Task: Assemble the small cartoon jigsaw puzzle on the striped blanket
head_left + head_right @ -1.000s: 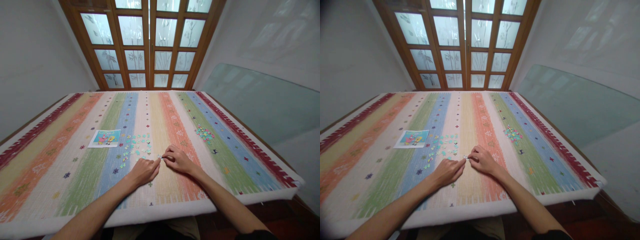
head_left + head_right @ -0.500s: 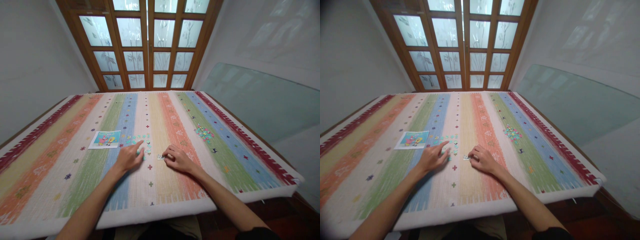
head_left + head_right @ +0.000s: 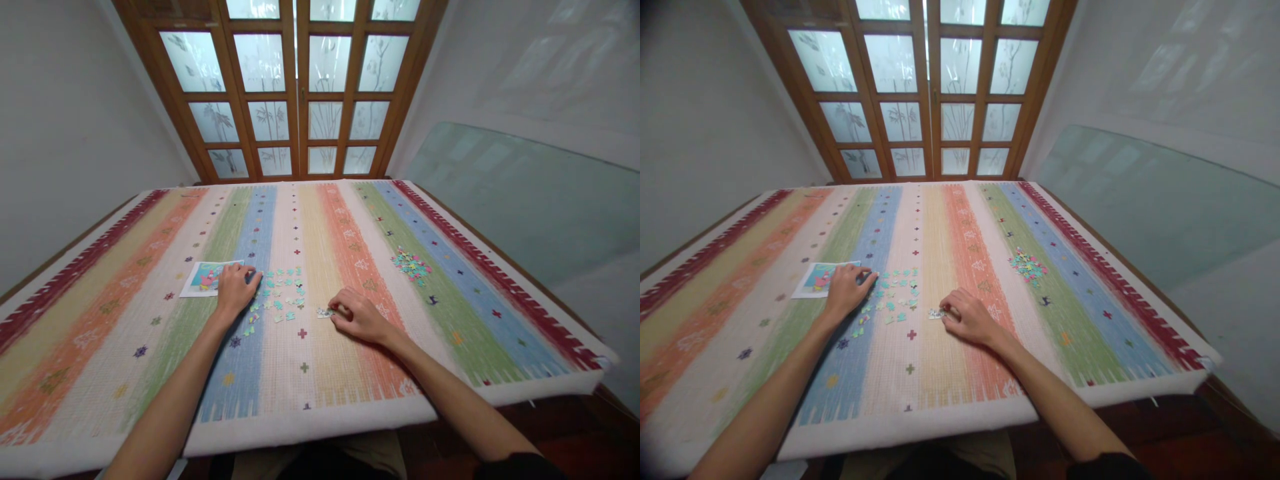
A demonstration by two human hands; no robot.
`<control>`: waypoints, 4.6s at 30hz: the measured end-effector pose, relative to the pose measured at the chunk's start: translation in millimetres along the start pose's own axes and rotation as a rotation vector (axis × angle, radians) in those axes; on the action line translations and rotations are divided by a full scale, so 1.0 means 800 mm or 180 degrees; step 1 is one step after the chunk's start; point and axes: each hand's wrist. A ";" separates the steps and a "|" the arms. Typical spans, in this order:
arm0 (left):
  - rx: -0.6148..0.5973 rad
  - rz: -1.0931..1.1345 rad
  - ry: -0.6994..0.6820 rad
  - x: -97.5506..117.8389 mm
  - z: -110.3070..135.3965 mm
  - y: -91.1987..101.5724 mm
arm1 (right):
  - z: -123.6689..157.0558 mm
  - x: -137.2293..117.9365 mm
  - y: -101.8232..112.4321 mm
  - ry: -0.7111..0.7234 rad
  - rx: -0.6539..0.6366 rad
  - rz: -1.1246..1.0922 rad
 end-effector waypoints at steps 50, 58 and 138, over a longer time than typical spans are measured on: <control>-0.0869 0.1295 -0.2149 0.113 0.080 -0.010 | -0.001 -0.005 0.008 -0.0199 -0.0183 -0.0032; -0.0809 0.1377 -0.2203 0.114 0.079 -0.006 | 0.000 -0.004 0.007 -0.0178 -0.0160 -0.0026; -0.0297 0.1184 -0.2386 0.096 0.087 0.006 | 0.003 0.001 0.006 -0.0104 -0.0347 -0.0061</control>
Point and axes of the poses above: each hand's wrist, its own z-axis away from the middle knuckle, its own y-axis out of the back of the hand, x = y × z, and after that the axes turned 6 degrees about y, right-handed
